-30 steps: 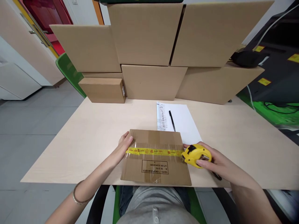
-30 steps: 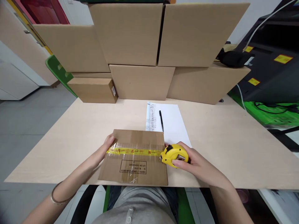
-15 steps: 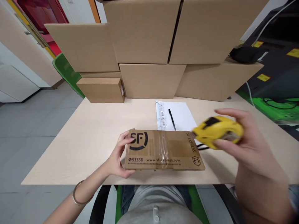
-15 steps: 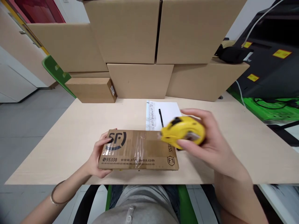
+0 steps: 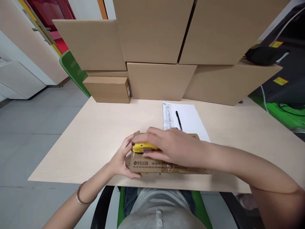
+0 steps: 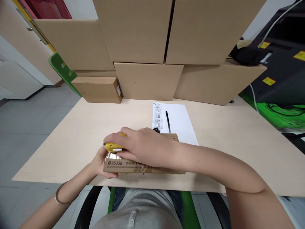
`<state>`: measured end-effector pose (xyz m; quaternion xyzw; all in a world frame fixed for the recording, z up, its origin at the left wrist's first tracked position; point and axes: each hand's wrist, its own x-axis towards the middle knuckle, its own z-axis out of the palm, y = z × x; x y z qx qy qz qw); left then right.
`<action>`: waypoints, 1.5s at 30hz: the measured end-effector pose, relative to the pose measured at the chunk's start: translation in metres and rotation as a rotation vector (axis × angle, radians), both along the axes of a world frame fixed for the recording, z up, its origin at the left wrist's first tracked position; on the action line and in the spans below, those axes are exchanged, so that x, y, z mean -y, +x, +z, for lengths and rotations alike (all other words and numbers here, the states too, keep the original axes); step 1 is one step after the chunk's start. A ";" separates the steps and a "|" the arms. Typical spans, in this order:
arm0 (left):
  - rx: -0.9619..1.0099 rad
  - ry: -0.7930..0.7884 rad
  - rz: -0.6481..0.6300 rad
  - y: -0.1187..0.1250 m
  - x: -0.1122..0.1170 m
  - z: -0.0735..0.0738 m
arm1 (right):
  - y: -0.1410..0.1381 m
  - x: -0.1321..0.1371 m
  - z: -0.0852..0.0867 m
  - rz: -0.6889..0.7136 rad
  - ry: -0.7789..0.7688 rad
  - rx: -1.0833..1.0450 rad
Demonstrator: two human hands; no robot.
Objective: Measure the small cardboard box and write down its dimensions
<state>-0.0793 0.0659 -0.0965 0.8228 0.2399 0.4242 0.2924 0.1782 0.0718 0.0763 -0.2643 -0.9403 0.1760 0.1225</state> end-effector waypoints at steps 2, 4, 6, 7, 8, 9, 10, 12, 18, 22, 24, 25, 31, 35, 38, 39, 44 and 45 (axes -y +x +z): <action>-0.008 0.104 -0.035 0.002 -0.002 0.009 | 0.015 0.001 0.000 -0.040 -0.055 -0.005; 0.006 0.156 -0.043 0.004 -0.003 0.016 | 0.037 0.003 0.001 -0.082 -0.133 -0.028; 0.007 0.153 -0.027 0.004 -0.003 0.019 | 0.068 0.006 0.003 -0.147 -0.206 -0.066; 0.004 0.148 -0.020 0.004 -0.003 0.019 | 0.086 0.008 0.004 -0.191 -0.226 -0.082; 0.002 0.147 -0.015 0.004 -0.003 0.018 | 0.104 0.011 0.004 -0.240 -0.235 -0.092; 0.003 0.151 -0.015 0.004 -0.004 0.018 | 0.123 0.015 0.004 -0.292 -0.236 -0.094; 0.008 0.155 -0.017 0.003 -0.004 0.017 | 0.140 0.020 0.003 -0.344 -0.230 -0.096; 0.019 0.162 -0.027 0.003 -0.005 0.016 | 0.168 0.029 0.000 -0.435 -0.217 -0.094; 0.023 0.155 -0.033 0.003 -0.005 0.017 | 0.185 0.043 -0.019 -0.531 -0.219 -0.196; 0.000 0.157 -0.013 0.001 -0.006 0.015 | 0.186 0.049 -0.018 -0.577 -0.240 -0.157; -0.004 0.160 -0.001 0.001 -0.007 0.015 | 0.186 0.051 -0.011 -0.564 -0.230 -0.116; -0.001 0.159 0.004 0.001 -0.007 0.016 | 0.182 0.051 -0.007 -0.545 -0.224 -0.096; 0.013 0.137 -0.021 0.002 -0.005 0.017 | 0.091 0.023 0.012 -0.307 -0.222 0.037; 0.050 0.103 -0.006 0.001 -0.003 0.003 | 0.018 0.003 0.009 -0.053 0.066 0.058; 0.056 -0.017 0.080 0.001 -0.001 -0.002 | -0.008 -0.003 0.006 0.041 0.264 0.089; 0.065 -0.045 0.102 0.001 -0.001 0.001 | -0.010 -0.004 0.006 0.039 0.304 0.084; 0.187 -0.338 0.158 0.010 0.003 0.038 | 0.028 -0.003 0.019 -0.369 0.293 -0.244; 0.190 -0.446 0.162 0.013 0.004 0.046 | 0.041 -0.001 0.021 -0.479 0.262 -0.315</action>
